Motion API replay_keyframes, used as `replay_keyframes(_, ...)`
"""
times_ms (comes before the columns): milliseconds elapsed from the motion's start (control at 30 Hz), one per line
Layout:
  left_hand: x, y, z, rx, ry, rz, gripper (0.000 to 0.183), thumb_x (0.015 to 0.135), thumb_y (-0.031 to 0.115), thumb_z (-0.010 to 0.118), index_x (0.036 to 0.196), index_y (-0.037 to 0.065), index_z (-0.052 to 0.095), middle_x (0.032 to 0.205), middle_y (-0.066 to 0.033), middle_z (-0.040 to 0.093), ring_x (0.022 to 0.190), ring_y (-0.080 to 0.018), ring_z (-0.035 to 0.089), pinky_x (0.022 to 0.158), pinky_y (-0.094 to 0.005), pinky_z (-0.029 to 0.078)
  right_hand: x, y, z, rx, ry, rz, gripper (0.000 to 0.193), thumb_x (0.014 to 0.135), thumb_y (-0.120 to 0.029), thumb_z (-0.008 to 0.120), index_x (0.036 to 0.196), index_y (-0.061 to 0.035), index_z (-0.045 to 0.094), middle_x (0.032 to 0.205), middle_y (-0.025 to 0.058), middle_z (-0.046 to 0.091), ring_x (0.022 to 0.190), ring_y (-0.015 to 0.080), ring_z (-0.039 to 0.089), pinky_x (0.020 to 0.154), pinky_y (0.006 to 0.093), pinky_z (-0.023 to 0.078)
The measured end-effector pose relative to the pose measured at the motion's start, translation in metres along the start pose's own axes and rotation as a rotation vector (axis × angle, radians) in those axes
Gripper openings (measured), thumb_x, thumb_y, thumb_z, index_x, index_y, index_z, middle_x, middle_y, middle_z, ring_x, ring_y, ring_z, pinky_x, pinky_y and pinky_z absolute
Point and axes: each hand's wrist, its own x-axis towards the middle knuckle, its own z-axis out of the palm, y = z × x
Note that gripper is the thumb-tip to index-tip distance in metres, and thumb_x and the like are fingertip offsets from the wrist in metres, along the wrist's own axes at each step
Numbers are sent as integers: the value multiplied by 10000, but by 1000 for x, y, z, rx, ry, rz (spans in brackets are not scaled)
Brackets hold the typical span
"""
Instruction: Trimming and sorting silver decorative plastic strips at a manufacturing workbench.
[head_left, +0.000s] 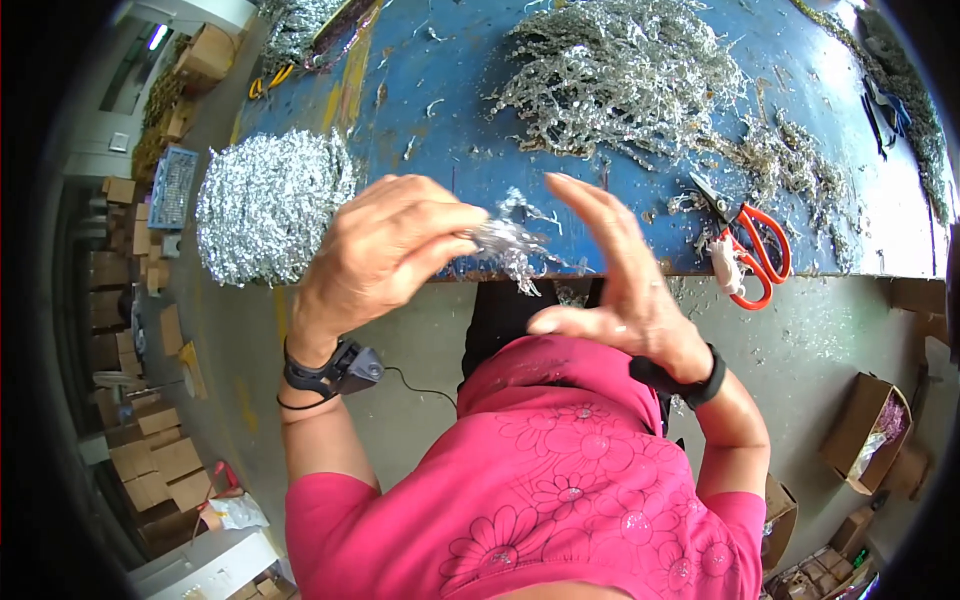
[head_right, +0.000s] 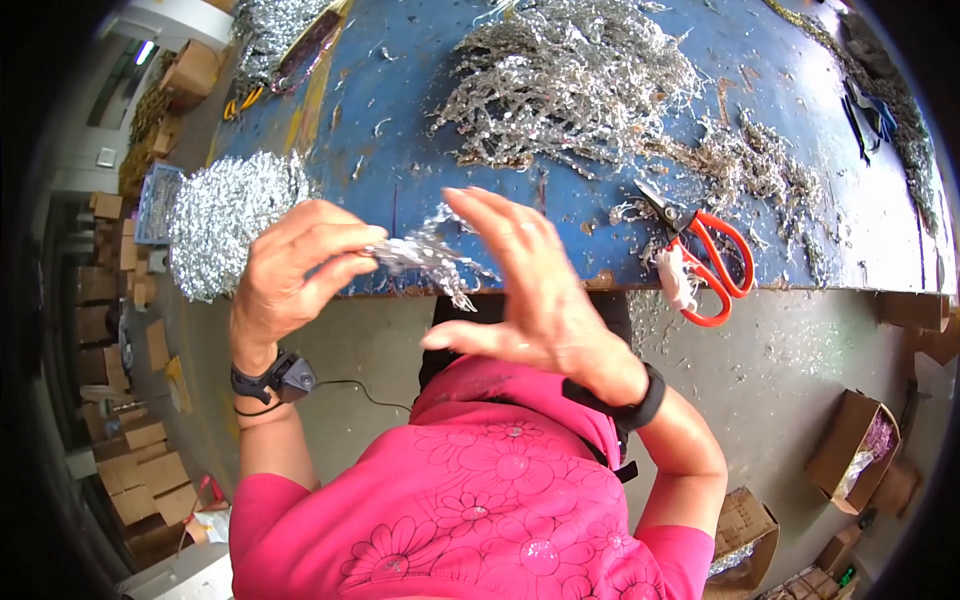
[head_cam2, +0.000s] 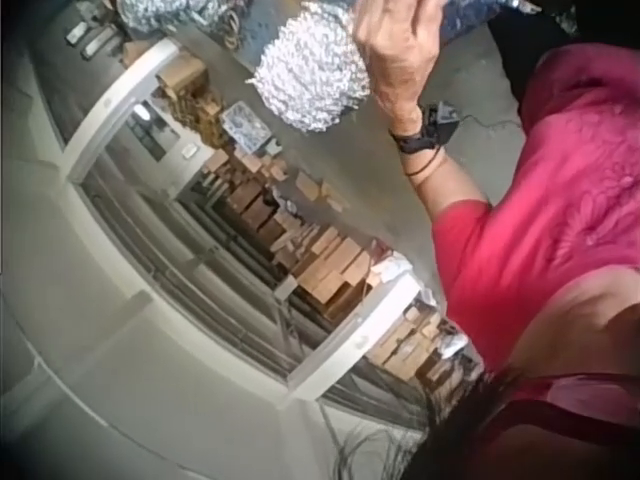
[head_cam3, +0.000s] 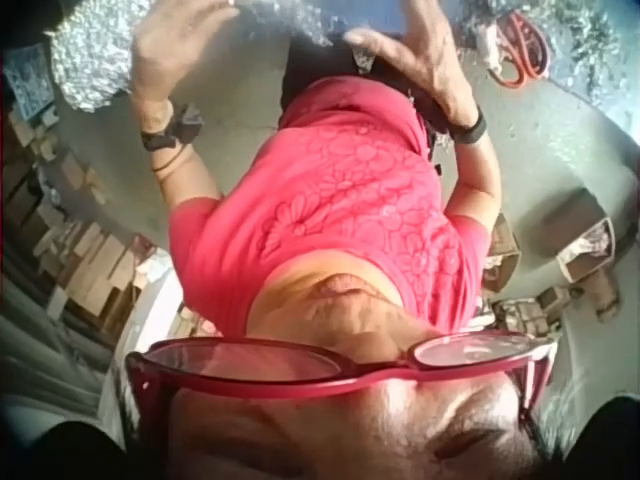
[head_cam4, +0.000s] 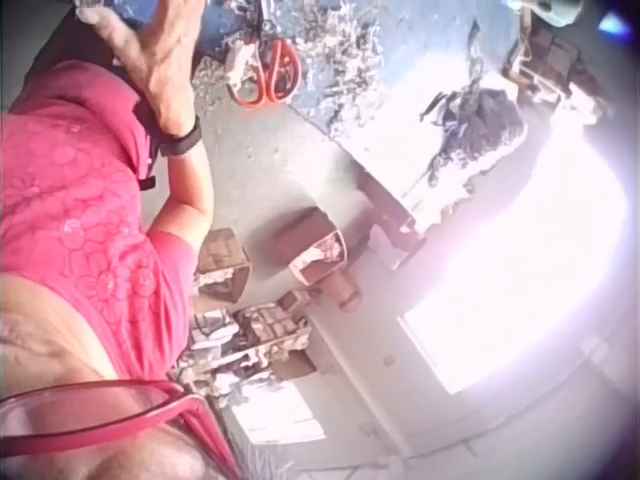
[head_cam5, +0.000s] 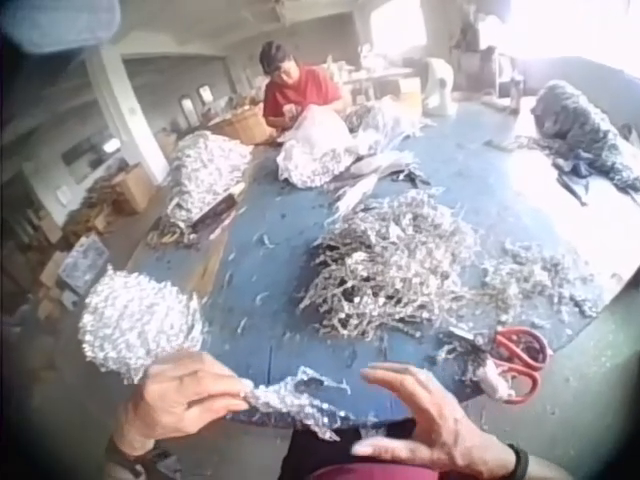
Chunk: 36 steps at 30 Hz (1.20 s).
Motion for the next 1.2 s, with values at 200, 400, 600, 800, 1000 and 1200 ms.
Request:
replay_keyframes(200, 5, 9, 1, -209, 23, 70, 288, 709, -25, 755, 978, 52, 688, 848, -83, 659, 765, -227, 637, 667, -319, 504, 17, -1, 30, 361, -109, 149, 417, 821, -108, 673, 1216, -55, 547, 878, 141, 632, 841, 308, 617, 752, 385, 482)
replay_keyframes(400, -32, -34, 14, -360, 87, -111, 222, 740, -73, 724, 926, 43, 687, 882, -73, 675, 822, -183, 647, 702, -289, 515, -8, 10, -25, 184, -354, 309, 350, 866, -220, 677, 1141, -27, 579, 929, 171, 658, 861, 334, 656, 734, 388, 494)
replay_keyframes(600, -68, -59, 64, -483, 145, -260, 206, 761, -84, 706, 921, 44, 682, 928, -67, 672, 861, -174, 642, 744, -283, 514, -32, 27, -54, 279, -444, 562, 431, 913, -292, 646, 1261, -54, 554, 879, 72, 641, 747, 136, 580, 682, 287, 463)
replay_keyframes(800, -76, -65, 86, -527, 218, -415, 189, 800, -6, 718, 980, 40, 686, 902, -54, 668, 818, -145, 628, 730, -258, 496, -35, 38, -29, 271, 14, 496, 303, 933, -234, 622, 1182, -64, 595, 887, 17, 617, 736, 82, 521, 661, 223, 427)
replay_keyframes(1000, -79, -73, 95, -327, 305, -389, 179, 768, -29, 725, 924, 56, 702, 879, -43, 672, 813, -158, 612, 724, -275, 491, -35, 57, -11, -598, 18, 146, 301, 800, -242, 700, 1079, -136, 670, 1133, 68, 561, 1022, 271, 526, 873, 396, 401)
replay_keyframes(1200, -82, -79, 99, -256, 268, -334, 178, 746, -35, 715, 892, 66, 710, 907, -43, 684, 831, -192, 607, 750, -300, 479, -39, 47, -12, -718, -68, 162, 433, 827, -191, 665, 1251, -135, 599, 1201, 85, 542, 1104, 299, 492, 931, 420, 373)
